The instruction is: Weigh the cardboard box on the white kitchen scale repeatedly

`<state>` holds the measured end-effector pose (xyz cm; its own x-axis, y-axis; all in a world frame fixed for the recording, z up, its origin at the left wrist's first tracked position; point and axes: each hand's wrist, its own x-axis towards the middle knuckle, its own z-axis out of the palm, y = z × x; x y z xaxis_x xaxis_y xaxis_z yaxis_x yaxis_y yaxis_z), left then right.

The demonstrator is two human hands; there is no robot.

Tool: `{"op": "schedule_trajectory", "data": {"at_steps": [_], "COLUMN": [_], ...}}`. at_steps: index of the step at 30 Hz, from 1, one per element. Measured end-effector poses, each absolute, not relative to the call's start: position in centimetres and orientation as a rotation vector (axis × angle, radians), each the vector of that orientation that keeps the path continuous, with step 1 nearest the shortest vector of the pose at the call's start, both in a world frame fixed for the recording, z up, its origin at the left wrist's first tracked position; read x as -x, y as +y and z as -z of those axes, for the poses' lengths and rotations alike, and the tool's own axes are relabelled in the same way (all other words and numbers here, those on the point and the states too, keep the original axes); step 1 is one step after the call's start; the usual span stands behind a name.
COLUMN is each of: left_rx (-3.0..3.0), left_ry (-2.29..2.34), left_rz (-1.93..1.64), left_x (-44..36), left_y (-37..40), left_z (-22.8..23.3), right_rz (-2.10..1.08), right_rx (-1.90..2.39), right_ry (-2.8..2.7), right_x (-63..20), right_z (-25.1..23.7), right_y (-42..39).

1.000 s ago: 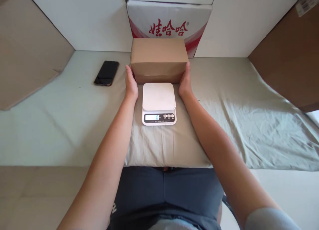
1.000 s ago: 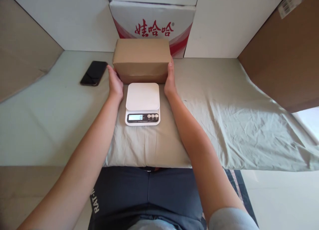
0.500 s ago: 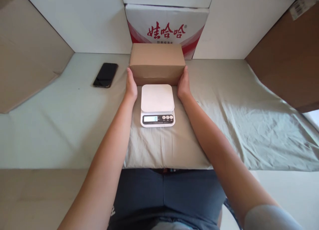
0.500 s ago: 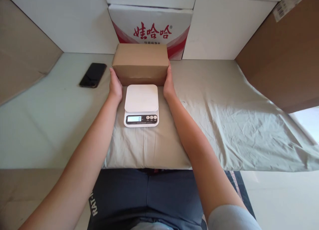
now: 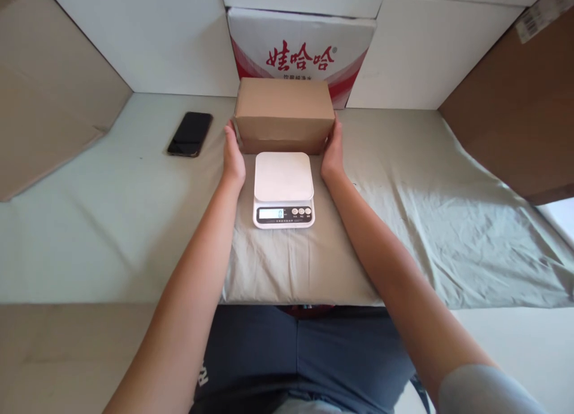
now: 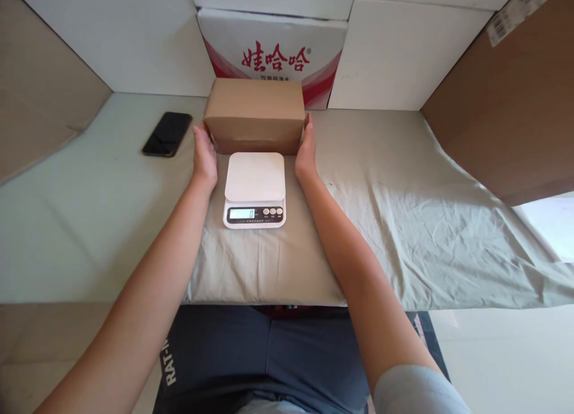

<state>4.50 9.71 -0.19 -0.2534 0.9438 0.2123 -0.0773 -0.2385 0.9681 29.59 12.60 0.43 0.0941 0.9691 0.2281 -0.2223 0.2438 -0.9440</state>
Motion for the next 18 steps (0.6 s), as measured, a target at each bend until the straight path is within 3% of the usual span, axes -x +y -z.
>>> {"op": "schedule_trajectory", "data": {"at_steps": [18], "left_rx": [-1.033], "left_ry": [1.169], "left_rz": [-1.551], "left_x": [-4.9], "left_y": [8.6], "left_z": [-1.2], "right_rz": [-1.180], "right_rx": [0.932], "right_ry": [-0.989], "right_x": [-29.0], "right_z": [0.2], "right_y": [12.6]}}
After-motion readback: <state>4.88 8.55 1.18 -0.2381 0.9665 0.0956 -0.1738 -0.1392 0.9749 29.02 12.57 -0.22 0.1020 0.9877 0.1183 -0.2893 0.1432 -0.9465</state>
